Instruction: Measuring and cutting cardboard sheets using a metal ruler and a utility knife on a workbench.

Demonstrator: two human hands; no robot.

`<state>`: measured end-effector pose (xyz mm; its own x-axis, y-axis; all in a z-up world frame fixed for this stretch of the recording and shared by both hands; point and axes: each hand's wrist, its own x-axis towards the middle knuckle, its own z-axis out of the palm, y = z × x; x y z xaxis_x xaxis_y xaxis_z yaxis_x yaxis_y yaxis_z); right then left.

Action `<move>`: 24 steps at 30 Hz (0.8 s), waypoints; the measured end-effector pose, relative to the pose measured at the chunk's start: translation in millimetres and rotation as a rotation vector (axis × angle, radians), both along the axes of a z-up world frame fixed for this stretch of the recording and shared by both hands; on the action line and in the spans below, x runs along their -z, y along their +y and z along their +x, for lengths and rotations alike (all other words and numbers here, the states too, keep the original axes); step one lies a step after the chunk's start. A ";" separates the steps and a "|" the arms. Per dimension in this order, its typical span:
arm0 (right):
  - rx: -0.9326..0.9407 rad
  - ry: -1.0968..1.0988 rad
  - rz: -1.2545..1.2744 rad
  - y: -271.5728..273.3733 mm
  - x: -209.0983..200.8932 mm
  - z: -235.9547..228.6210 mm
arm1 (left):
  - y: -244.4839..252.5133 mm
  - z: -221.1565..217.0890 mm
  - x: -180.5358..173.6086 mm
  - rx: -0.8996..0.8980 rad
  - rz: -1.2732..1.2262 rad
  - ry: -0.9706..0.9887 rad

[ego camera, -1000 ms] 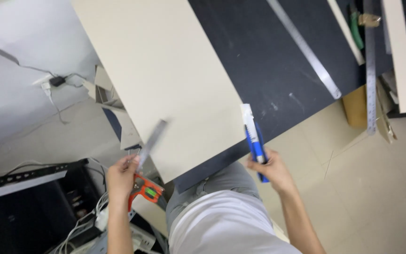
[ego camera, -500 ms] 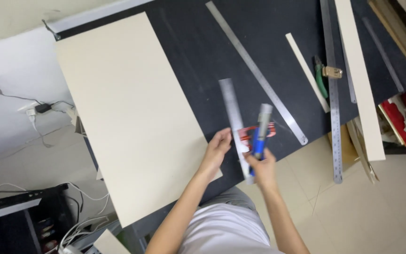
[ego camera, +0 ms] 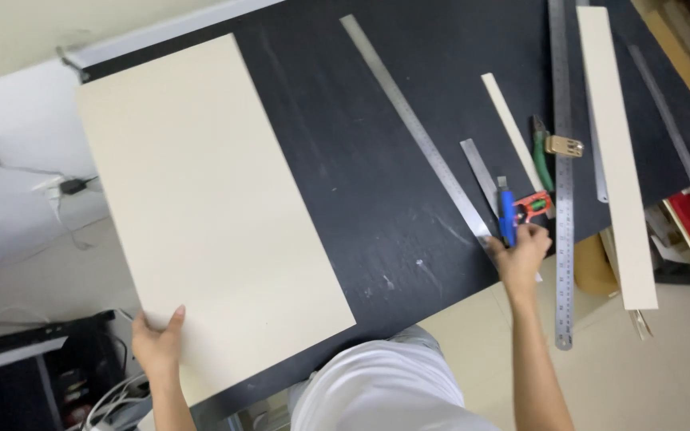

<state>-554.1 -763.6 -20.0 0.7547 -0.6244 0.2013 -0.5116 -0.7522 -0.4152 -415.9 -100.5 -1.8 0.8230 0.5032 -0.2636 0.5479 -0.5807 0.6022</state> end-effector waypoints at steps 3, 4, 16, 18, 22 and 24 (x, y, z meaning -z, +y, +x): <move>0.134 -0.056 0.095 11.4 7.1 5.7 | -22.2 -6.5 1.5 -0.126 -0.147 -0.161; 0.148 -0.048 0.094 9.4 7.0 0.4 | -25.6 -15.5 4.9 -0.112 -0.148 -0.152; 0.071 0.126 0.090 -11.0 -4.5 3.6 | -95.6 -63.3 19.7 0.013 0.172 -0.391; 0.046 0.079 0.015 -10.6 -1.1 5.5 | -113.0 -61.4 -8.5 -0.025 0.082 -0.308; 0.242 0.001 0.420 31.2 -116.1 17.3 | -95.8 -59.4 2.2 -0.045 0.051 -0.292; 0.318 -0.230 0.741 41.0 -159.1 13.1 | -90.0 -57.8 12.7 -0.032 0.046 -0.285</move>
<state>-541.0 -722.6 139.1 0.5106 -0.8319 -0.2174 -0.4954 -0.0780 -0.8652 -473.7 -190.6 -14.5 0.8442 0.5360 -0.0005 0.3788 -0.5960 0.7080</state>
